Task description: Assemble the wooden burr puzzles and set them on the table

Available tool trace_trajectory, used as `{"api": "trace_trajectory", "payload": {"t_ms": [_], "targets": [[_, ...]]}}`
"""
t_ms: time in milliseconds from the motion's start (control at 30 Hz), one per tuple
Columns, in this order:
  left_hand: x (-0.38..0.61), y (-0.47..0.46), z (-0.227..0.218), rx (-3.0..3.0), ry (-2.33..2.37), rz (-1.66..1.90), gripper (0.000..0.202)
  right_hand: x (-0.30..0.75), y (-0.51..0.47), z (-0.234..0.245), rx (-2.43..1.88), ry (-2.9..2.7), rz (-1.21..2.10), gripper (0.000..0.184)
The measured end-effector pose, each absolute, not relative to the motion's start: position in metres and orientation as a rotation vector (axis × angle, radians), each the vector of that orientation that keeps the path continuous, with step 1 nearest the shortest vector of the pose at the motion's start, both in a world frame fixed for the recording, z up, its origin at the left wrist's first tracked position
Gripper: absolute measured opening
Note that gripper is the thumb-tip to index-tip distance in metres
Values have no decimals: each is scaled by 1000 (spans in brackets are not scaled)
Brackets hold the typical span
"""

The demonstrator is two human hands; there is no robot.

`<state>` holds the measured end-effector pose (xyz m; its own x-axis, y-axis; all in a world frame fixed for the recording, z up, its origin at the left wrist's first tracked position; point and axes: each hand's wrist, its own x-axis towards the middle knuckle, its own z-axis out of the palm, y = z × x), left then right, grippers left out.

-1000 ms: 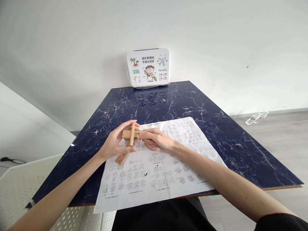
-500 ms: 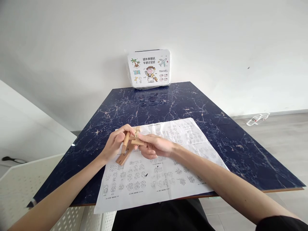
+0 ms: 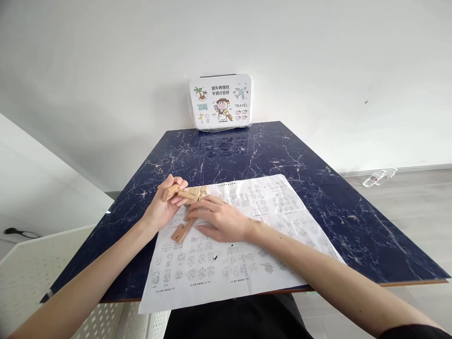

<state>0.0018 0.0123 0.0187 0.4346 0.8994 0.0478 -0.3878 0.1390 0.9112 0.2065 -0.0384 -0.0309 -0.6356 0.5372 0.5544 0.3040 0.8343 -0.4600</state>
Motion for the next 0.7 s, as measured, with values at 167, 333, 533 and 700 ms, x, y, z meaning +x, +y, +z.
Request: {"api": "trace_trajectory", "payload": {"t_ms": [167, 333, 533, 700], "targets": [[2, 15, 15, 950, 574, 1043, 34, 209, -38, -32, -619, -2385, 376, 34], [0, 18, 11, 963, 552, 1038, 40, 208, -39, -32, -655, -2368, 381, 27], [1, 18, 11, 982, 558, 1006, 34, 210, -37, -31, -631, -2339, 518, 20], [-1, 19, 9, 999, 582, 978, 36, 212, -37, -28, -616, -2325, 671, 22]]}}
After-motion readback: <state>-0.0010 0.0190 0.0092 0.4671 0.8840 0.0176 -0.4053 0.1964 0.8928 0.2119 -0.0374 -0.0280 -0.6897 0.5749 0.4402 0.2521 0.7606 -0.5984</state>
